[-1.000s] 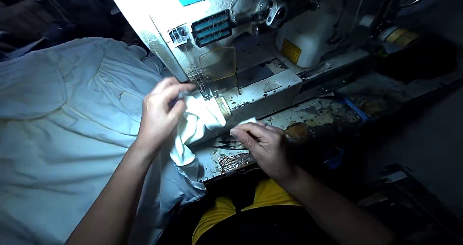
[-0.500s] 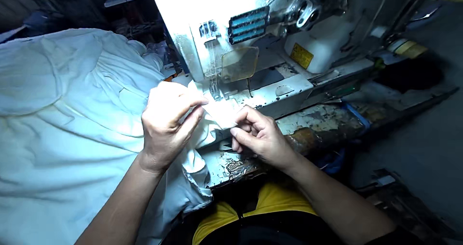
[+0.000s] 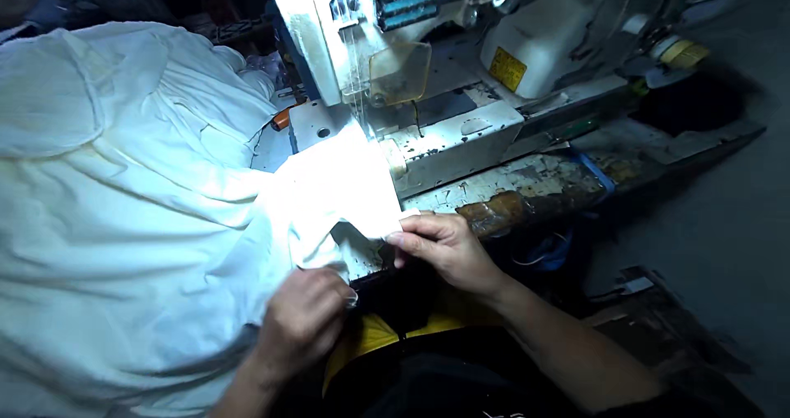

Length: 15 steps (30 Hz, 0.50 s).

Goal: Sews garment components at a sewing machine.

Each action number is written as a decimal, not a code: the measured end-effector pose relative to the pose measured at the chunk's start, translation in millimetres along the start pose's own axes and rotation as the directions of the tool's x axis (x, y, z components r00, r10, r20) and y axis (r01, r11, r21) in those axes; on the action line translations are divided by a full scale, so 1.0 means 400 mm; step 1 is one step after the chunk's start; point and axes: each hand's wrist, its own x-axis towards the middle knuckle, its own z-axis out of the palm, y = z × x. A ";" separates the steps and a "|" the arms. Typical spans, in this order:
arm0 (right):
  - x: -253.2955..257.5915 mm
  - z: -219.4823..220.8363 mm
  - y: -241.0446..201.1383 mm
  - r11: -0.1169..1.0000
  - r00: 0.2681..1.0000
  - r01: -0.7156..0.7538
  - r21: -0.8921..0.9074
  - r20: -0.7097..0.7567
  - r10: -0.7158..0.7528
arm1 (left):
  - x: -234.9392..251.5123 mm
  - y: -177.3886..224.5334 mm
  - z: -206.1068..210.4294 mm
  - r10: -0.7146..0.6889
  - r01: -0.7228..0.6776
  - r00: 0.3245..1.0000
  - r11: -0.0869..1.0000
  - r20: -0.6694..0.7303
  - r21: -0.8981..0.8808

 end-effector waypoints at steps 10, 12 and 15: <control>0.013 0.011 0.004 0.983 0.990 0.139 -0.120 0.042 -0.135 | 0.285 0.027 -0.204 0.106 -0.111 0.986 0.993 0.125 0.032; 0.018 0.015 0.002 0.952 0.974 0.225 -0.210 0.057 -0.217 | 0.382 0.006 -0.137 0.274 -0.320 0.876 0.946 0.398 0.055; 0.024 0.004 0.020 0.937 0.971 0.237 -0.256 0.060 -0.229 | 0.441 -0.037 -0.105 0.292 -0.354 0.794 0.935 0.534 0.015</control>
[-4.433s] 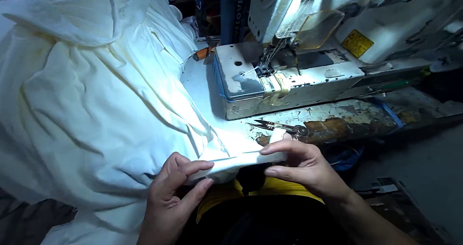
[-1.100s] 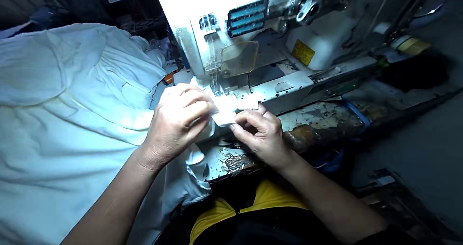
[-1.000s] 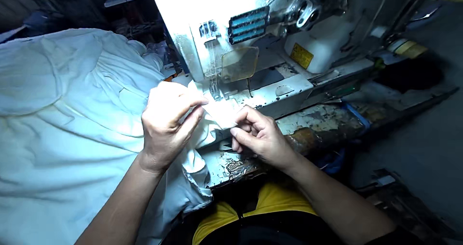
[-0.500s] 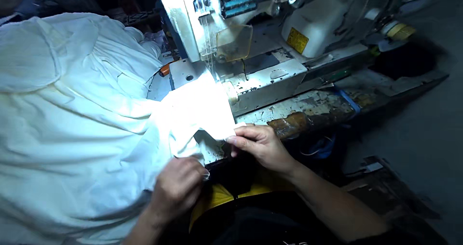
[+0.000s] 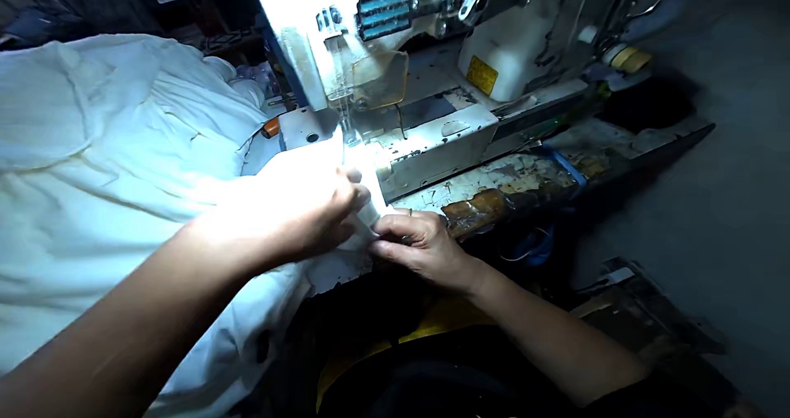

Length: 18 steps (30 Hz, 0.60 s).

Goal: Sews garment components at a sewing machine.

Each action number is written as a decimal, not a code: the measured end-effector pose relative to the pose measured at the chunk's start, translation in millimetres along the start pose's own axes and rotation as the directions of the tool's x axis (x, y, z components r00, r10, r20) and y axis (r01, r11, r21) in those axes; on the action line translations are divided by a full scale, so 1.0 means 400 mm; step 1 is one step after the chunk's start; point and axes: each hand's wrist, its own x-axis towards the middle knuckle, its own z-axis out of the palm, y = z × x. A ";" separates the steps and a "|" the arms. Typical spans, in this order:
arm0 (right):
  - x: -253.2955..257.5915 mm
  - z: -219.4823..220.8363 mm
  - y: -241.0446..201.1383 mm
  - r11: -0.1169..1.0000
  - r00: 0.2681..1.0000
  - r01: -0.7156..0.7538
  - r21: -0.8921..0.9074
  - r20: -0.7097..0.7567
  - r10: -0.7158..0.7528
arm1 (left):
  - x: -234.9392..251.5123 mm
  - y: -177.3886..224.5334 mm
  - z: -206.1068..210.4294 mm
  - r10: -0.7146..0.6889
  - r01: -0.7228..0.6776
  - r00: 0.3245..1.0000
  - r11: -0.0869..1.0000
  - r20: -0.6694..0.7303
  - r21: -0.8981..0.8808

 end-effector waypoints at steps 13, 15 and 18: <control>0.060 -0.016 0.096 0.992 0.998 0.066 -0.109 0.023 -0.063 | -0.020 -0.132 -0.039 -0.093 0.084 0.992 0.991 0.083 0.105; 0.069 -0.019 0.103 0.990 0.997 0.068 -0.125 0.039 -0.064 | -0.014 -0.114 -0.039 -0.077 0.072 0.996 0.994 0.053 0.080; 0.064 -0.021 0.114 0.989 0.997 0.063 -0.136 0.043 -0.058 | 0.000 -0.116 -0.066 -0.103 0.091 0.989 0.990 0.110 0.112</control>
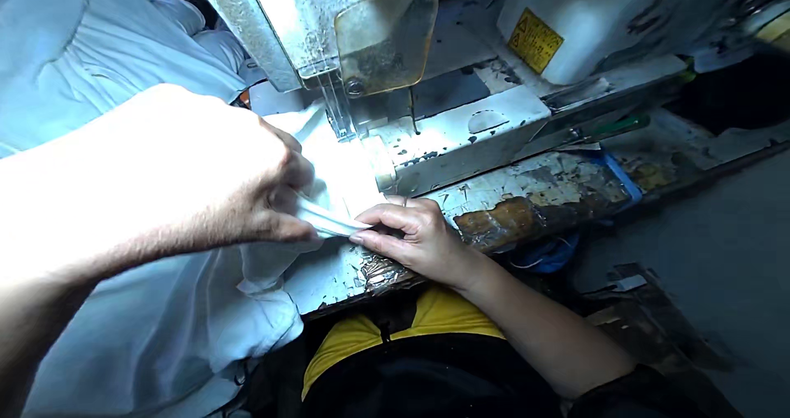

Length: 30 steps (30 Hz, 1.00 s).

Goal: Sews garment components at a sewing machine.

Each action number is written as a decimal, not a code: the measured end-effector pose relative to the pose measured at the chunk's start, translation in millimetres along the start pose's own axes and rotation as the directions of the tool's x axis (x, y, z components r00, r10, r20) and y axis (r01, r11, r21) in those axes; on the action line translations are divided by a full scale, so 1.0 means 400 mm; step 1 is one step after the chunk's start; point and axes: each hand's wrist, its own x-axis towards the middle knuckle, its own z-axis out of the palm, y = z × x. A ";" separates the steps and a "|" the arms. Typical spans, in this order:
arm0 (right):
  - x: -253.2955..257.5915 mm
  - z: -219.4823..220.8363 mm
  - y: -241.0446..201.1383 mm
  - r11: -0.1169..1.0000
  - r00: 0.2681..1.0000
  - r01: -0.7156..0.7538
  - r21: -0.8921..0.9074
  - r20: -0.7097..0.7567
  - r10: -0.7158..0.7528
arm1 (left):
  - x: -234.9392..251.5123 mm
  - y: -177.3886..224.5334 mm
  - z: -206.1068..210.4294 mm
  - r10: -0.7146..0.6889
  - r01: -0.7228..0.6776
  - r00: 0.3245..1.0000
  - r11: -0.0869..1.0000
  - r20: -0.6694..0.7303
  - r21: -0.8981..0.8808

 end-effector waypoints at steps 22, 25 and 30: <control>0.024 -0.010 -0.019 0.998 0.995 0.050 -0.048 -0.081 -0.053 | -0.031 -0.011 0.008 0.064 -0.149 0.948 0.955 -0.311 -0.257; 0.027 -0.011 -0.020 0.998 0.996 0.046 -0.039 -0.077 -0.049 | -0.028 -0.049 -0.007 0.059 -0.106 0.963 0.980 -0.264 -0.167; 0.028 -0.015 -0.014 0.999 0.997 0.035 -0.031 -0.066 -0.037 | -0.050 -0.038 -0.017 -0.001 -0.038 0.971 0.987 -0.238 -0.159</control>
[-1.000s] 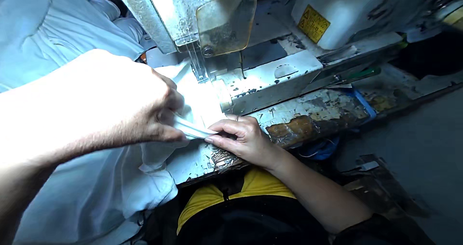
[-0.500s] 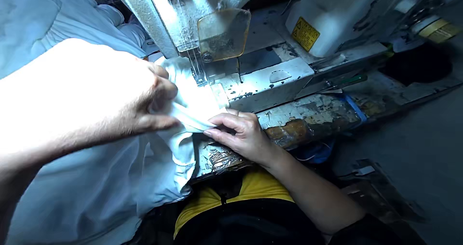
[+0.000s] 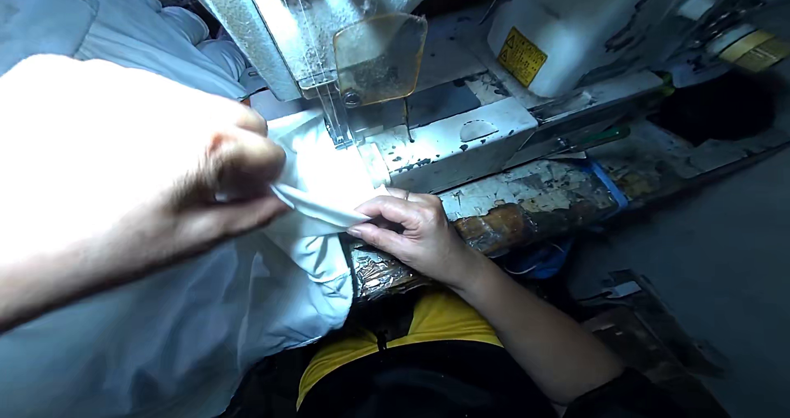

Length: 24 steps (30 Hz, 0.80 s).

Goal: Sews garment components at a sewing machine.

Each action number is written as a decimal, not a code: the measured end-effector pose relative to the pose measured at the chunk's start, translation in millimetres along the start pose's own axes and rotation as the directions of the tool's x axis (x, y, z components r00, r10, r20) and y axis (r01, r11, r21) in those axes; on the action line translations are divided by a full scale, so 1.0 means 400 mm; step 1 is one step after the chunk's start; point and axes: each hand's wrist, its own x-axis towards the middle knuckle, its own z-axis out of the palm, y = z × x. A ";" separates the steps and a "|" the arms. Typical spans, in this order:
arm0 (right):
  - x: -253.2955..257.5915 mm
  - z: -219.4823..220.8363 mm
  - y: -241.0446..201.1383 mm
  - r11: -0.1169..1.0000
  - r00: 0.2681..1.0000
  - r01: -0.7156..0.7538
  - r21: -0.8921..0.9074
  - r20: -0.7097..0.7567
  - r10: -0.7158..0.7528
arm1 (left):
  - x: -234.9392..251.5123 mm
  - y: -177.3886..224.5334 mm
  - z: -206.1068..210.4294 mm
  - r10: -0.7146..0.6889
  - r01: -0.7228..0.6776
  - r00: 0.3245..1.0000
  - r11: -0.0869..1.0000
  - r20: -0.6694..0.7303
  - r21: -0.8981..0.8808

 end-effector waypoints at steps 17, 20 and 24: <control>-0.012 0.005 0.003 0.998 0.999 -0.041 0.050 0.004 0.041 | 0.000 0.020 0.019 0.006 -0.009 0.998 0.999 -0.060 -0.049; -0.015 0.004 0.003 0.996 0.999 -0.047 0.077 -0.003 0.047 | 0.001 0.025 0.010 0.016 -0.016 0.999 1.000 -0.040 -0.009; -0.010 0.003 0.001 0.994 0.998 -0.062 0.091 -0.016 0.064 | 0.008 0.034 0.000 0.008 -0.008 1.000 1.000 -0.021 0.017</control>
